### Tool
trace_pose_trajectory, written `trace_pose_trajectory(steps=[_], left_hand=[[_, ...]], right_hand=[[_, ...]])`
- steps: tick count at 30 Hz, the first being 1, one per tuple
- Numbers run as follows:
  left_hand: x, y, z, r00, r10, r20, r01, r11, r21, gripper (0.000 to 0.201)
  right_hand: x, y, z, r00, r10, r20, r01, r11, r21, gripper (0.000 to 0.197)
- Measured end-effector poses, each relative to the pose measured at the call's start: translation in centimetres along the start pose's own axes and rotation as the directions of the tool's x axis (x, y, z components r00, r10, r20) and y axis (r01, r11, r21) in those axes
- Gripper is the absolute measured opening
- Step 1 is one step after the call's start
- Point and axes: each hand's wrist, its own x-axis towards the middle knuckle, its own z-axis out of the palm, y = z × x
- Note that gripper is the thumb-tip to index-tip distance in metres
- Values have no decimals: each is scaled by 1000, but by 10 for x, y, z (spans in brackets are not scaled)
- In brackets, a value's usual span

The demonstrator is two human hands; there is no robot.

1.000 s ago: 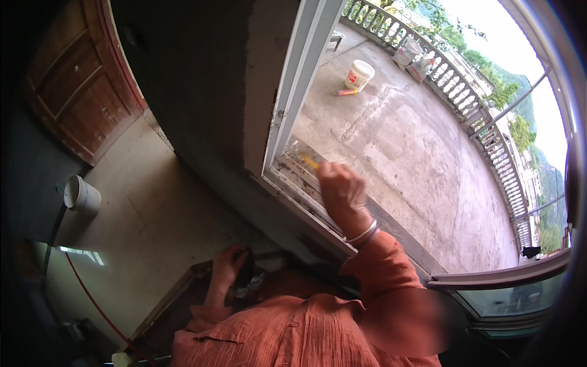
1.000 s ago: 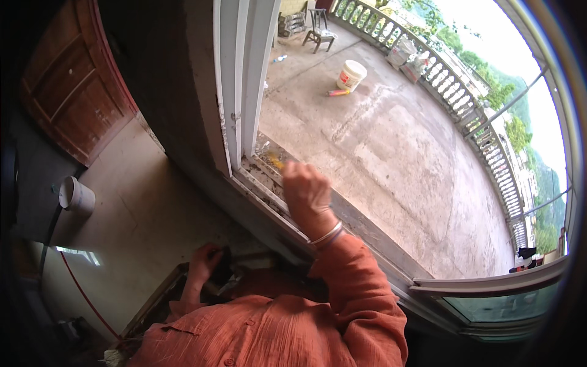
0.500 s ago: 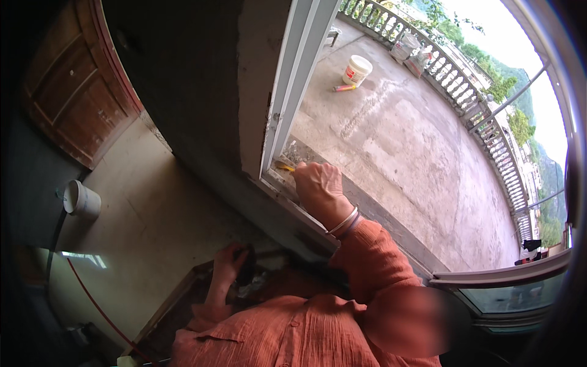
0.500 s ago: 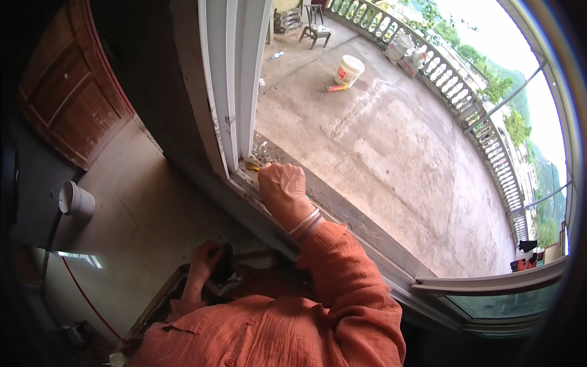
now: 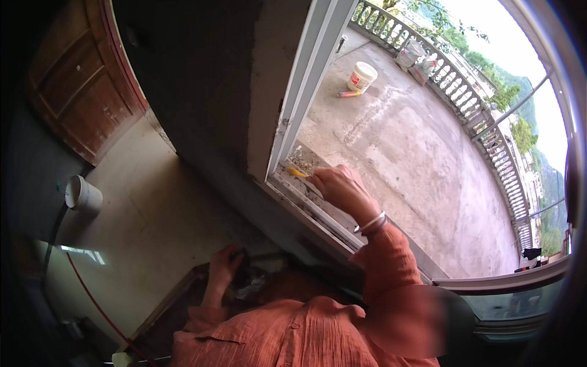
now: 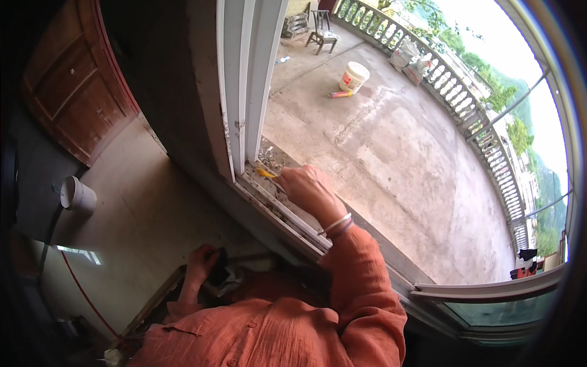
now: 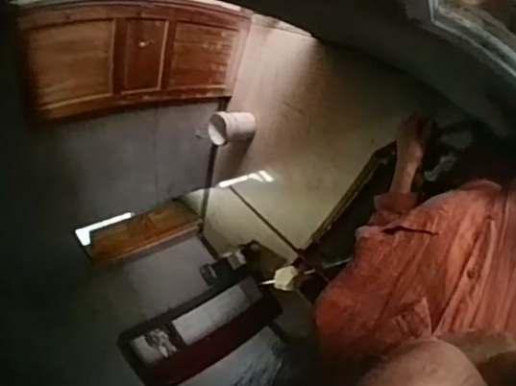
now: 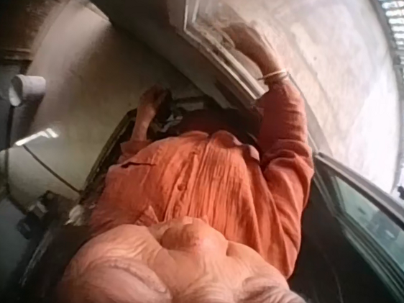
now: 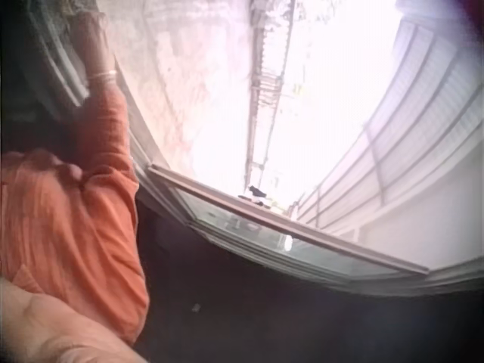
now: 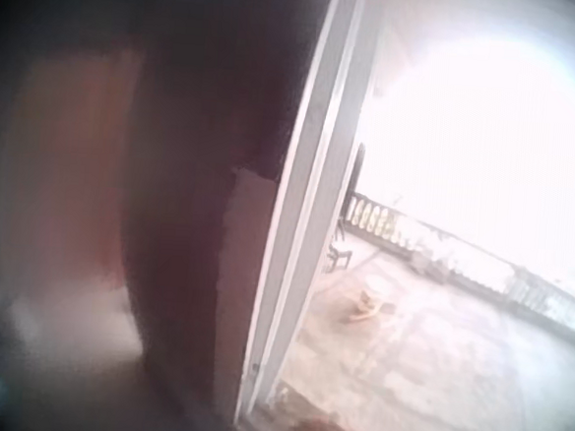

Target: The person cleans the window frame using a toothbrush and a cloth. They scrub the frame with the toothbrush and wipe it with the cloth, repeating the process along the frame.

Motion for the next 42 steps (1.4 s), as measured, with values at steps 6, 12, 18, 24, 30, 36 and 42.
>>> trace_pose_trajectory(steps=[6,12,18,24,30,36,42], left_hand=[[0,27,-11,998,-54,35,54,998,12,16],[-14,24,-10,997,-72,24,72,997,6,15],[-12,38,-10,992,-111,56,107,992,63,16],[-14,40,-5,987,-157,13,157,987,44,17],[-21,46,2,978,-205,43,201,977,70,19],[-15,60,16,981,-193,30,186,970,157,21],[-13,65,21,978,-200,61,188,969,159,24]], right_hand=[[23,47,-7,962,91,-257,-92,996,8,31],[2,48,-22,966,-249,66,243,965,95,29],[30,72,-9,974,-131,-183,142,988,52,28],[39,83,-33,924,-327,198,325,945,42,25],[84,69,-2,920,-389,49,389,921,12,21],[100,72,7,945,-158,-285,167,986,8,31],[100,68,-15,872,-471,132,471,882,27,33]])
